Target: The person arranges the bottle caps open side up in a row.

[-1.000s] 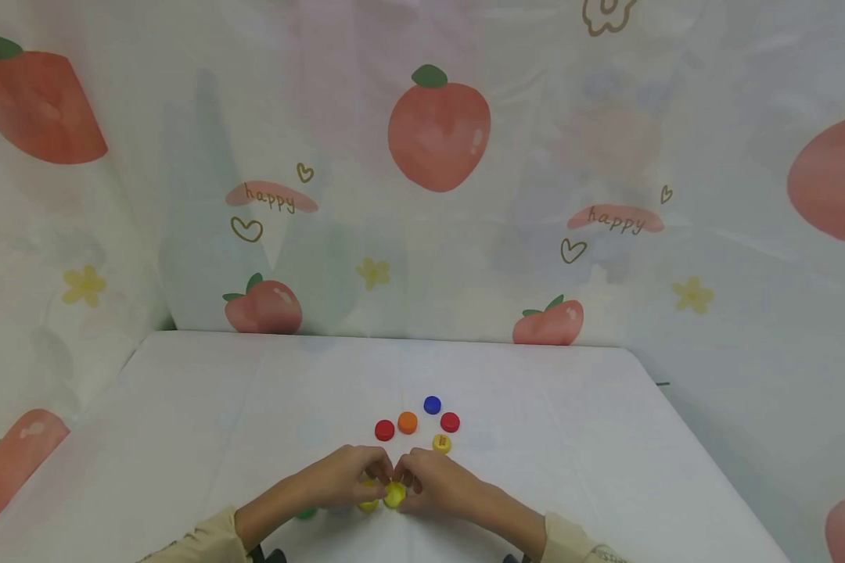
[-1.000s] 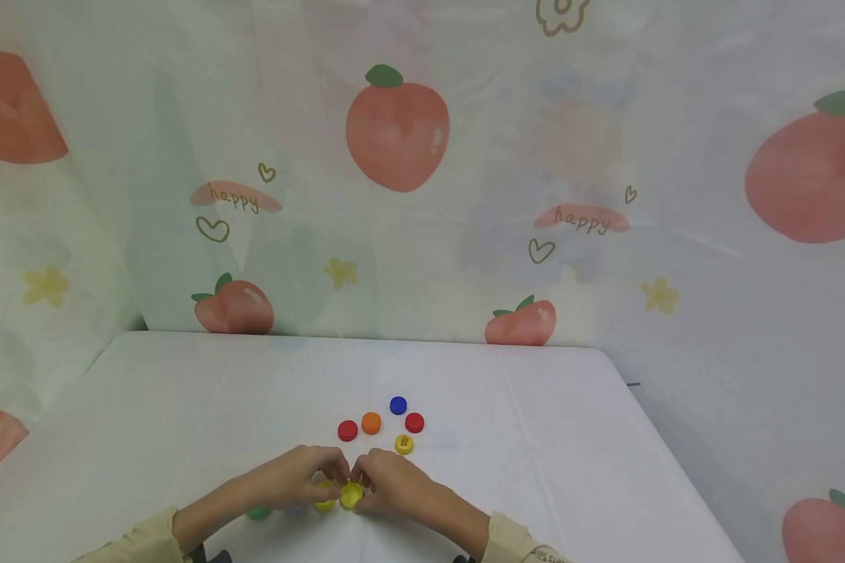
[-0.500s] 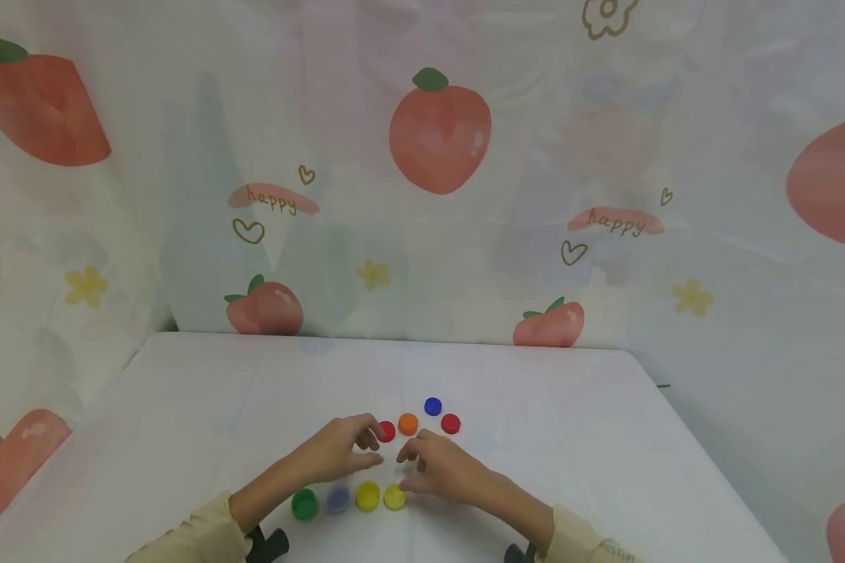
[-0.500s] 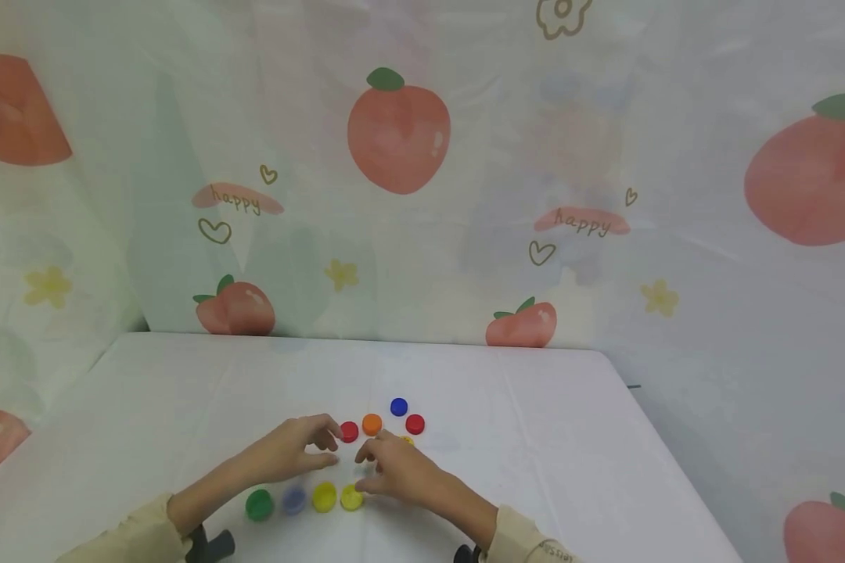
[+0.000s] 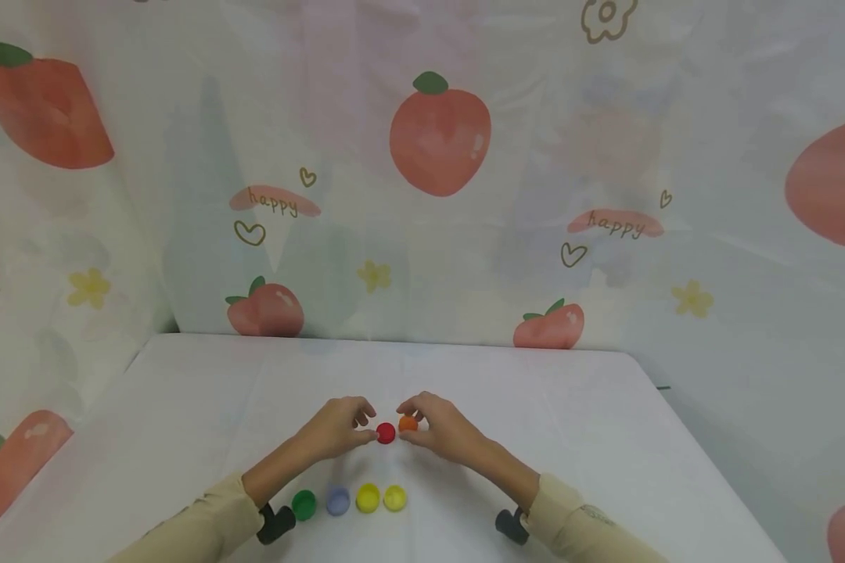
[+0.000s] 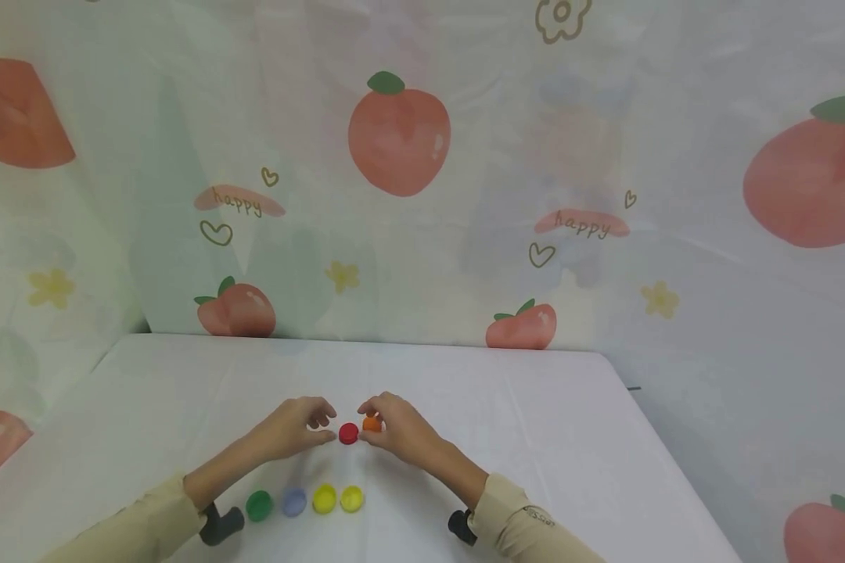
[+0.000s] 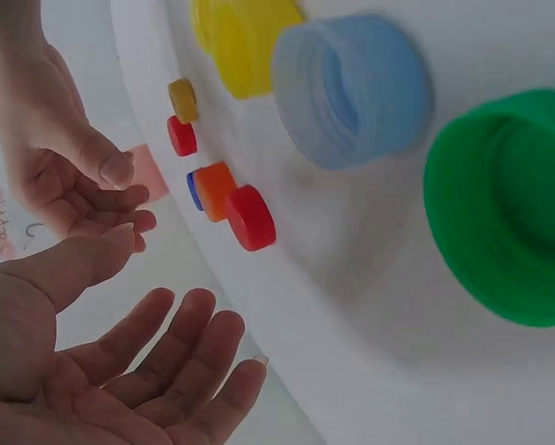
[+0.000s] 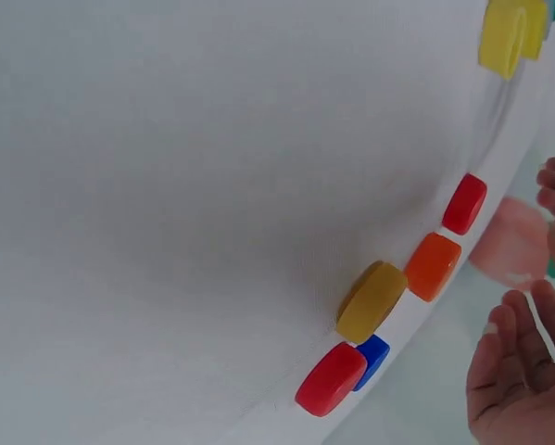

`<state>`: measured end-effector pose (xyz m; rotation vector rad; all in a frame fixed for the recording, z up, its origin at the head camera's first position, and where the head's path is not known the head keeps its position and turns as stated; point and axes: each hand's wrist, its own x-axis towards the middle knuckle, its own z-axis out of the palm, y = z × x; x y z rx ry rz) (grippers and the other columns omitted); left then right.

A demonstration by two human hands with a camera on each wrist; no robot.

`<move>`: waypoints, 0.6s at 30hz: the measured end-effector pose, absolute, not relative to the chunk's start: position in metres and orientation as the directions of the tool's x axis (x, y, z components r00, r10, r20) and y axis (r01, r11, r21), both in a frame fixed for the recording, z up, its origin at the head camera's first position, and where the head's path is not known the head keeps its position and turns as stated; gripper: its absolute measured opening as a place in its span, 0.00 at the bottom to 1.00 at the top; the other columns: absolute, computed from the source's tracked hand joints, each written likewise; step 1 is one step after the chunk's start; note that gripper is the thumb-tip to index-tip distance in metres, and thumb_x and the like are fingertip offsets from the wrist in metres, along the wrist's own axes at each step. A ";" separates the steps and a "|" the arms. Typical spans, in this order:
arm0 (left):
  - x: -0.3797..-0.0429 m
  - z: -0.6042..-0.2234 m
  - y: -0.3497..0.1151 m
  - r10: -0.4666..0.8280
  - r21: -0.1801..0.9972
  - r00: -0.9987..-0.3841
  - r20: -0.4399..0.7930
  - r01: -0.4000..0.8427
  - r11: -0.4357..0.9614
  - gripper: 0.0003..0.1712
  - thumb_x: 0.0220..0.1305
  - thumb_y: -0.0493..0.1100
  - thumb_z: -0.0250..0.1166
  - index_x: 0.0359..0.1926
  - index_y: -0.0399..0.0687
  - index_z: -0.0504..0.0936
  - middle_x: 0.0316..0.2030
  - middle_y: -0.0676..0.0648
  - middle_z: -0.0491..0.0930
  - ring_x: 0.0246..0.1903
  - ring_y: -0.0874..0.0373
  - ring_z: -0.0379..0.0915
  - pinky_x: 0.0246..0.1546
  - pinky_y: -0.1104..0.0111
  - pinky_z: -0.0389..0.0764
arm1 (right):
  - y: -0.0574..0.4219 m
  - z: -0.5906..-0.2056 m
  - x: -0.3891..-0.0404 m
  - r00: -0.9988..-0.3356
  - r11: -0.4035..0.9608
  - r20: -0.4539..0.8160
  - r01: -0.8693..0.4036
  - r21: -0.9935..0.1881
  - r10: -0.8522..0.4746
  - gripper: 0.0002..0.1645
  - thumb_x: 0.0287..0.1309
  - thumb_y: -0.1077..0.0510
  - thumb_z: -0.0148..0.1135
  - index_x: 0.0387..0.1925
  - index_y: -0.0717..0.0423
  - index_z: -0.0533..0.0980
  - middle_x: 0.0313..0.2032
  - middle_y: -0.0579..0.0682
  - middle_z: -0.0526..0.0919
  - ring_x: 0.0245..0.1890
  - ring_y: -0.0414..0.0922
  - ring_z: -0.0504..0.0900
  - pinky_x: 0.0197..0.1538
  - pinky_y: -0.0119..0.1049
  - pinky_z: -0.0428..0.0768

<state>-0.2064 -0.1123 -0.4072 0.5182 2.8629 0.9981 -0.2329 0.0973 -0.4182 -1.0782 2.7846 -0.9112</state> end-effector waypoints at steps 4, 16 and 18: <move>-0.215 -0.409 -0.110 0.318 0.598 -0.948 0.020 0.266 0.756 0.16 0.53 0.39 0.72 0.41 0.36 0.80 0.33 0.43 0.80 0.33 0.53 0.76 0.34 0.65 0.80 | 0.091 -0.420 -0.241 -0.769 0.647 0.137 -0.608 -0.461 -0.625 0.21 0.53 0.57 0.69 0.49 0.58 0.77 0.44 0.53 0.79 0.45 0.48 0.75 0.48 0.38 0.76; -0.234 -0.418 -0.101 0.278 0.563 -0.956 -0.095 0.179 0.807 0.15 0.52 0.39 0.72 0.39 0.34 0.81 0.27 0.48 0.77 0.27 0.56 0.71 0.31 0.67 0.78 | 0.079 -0.427 -0.255 -0.758 0.692 0.066 -0.624 -0.365 -0.649 0.22 0.50 0.52 0.71 0.47 0.54 0.80 0.45 0.49 0.80 0.45 0.45 0.73 0.42 0.38 0.68; -0.236 -0.420 -0.100 0.275 0.557 -0.955 -0.112 0.169 0.813 0.15 0.51 0.39 0.73 0.38 0.35 0.81 0.26 0.48 0.77 0.26 0.57 0.71 0.31 0.68 0.78 | 0.078 -0.428 -0.255 -0.763 0.695 0.056 -0.614 -0.373 -0.644 0.21 0.49 0.52 0.72 0.46 0.53 0.81 0.44 0.49 0.80 0.43 0.44 0.72 0.40 0.37 0.67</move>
